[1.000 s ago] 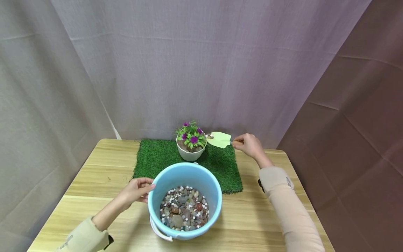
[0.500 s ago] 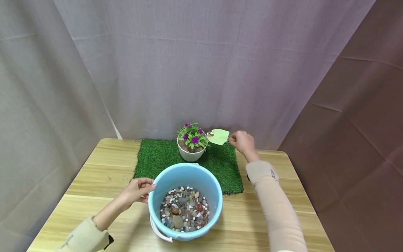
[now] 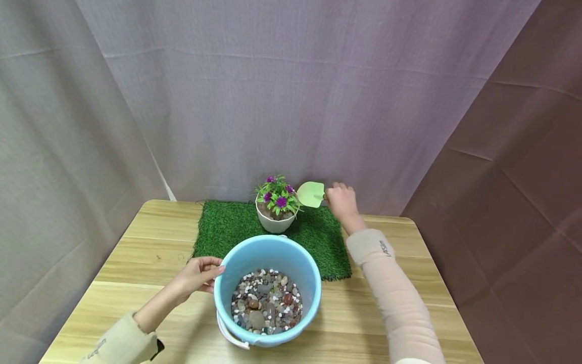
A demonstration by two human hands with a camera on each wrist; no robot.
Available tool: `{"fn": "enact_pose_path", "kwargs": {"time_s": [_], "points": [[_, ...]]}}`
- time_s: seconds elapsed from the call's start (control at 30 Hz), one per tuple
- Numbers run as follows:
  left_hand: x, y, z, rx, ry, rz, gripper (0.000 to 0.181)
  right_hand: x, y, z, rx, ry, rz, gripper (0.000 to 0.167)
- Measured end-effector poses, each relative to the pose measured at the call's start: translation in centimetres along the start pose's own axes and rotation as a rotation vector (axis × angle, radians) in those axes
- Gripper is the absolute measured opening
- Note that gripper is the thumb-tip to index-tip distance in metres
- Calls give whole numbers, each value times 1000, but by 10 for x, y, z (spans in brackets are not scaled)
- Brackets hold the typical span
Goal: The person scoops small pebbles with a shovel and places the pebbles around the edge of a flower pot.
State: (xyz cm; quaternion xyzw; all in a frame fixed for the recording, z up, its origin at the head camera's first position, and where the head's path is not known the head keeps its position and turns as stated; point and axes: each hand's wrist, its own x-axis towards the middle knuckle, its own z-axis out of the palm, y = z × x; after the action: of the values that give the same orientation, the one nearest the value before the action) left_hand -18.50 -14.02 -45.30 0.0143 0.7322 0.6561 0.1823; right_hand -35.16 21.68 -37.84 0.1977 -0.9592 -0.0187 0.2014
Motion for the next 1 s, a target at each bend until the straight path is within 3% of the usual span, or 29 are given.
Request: {"fn": "enact_pose_path", "kwargs": {"time_s": [0.17,0.4,0.57,0.73,1.0], "points": [[0,0,0,1,-7,6,42,-5,2,-7,20,-5,24,3],[-1,0,1,14,4,7,40,-14,5,-22,92,-5,46,22],[-1,0,2,11,3,7,41,-22,6,-33,99,-6,48,26],[-1,0,2,3,-1,5,42,-29,4,-42,102,14,12,26],[-1,0,1,1,-5,7,42,-41,-17,-60,125,52,-119,23]]}}
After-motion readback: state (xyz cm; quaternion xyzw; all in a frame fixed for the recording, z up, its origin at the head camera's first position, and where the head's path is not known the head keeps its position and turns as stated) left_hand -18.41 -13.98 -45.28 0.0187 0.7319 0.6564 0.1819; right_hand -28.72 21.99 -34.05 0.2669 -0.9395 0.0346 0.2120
